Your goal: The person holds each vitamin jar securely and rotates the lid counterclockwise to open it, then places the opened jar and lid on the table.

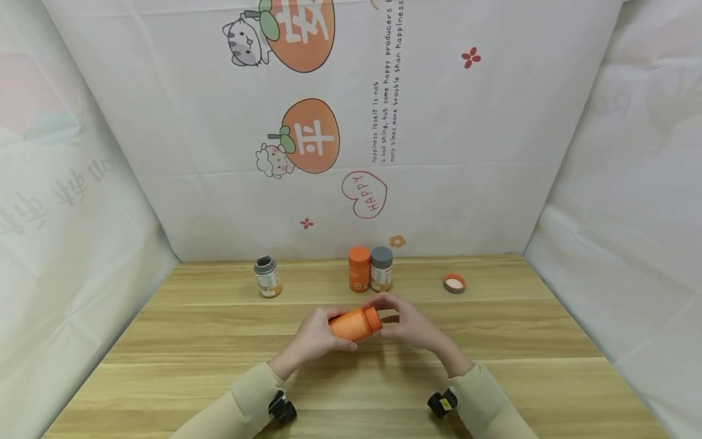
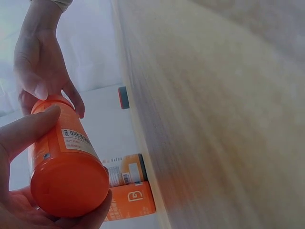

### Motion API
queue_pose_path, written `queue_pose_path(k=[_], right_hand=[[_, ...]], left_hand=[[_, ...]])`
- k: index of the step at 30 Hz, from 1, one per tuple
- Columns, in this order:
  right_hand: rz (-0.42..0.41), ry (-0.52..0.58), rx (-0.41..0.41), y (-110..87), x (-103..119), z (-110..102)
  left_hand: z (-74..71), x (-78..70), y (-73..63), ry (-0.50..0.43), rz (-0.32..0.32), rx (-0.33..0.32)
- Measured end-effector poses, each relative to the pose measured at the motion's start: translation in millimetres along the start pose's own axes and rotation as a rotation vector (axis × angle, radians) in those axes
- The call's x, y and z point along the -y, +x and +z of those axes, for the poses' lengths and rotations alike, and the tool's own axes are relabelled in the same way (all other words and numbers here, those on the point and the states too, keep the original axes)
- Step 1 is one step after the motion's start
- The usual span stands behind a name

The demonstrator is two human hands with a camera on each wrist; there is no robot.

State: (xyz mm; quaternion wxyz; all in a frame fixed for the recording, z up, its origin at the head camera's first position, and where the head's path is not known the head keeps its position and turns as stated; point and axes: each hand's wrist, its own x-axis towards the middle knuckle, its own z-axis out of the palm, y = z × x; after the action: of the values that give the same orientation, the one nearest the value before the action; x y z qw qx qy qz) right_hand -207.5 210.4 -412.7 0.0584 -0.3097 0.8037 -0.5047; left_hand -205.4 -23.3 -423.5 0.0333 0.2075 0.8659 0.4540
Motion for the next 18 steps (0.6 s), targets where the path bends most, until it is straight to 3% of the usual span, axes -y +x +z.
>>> queue_pose_path(k=[8,13,18], right_hand=[[0.170,-0.043,-0.049,3.1,6.0,3.2],[0.247,-0.050,-0.040,6.1,6.2,7.4],[0.379,-0.001,-0.011,6.7,6.3,9.0]], left_hand=[[0.5,-0.9,0.4,0.023,0.009,0.010],[3.0,-2.5,0.1,0.045,0.022,0.007],[5.5,-3.1,0.2,0.063,0.034,-0.001]])
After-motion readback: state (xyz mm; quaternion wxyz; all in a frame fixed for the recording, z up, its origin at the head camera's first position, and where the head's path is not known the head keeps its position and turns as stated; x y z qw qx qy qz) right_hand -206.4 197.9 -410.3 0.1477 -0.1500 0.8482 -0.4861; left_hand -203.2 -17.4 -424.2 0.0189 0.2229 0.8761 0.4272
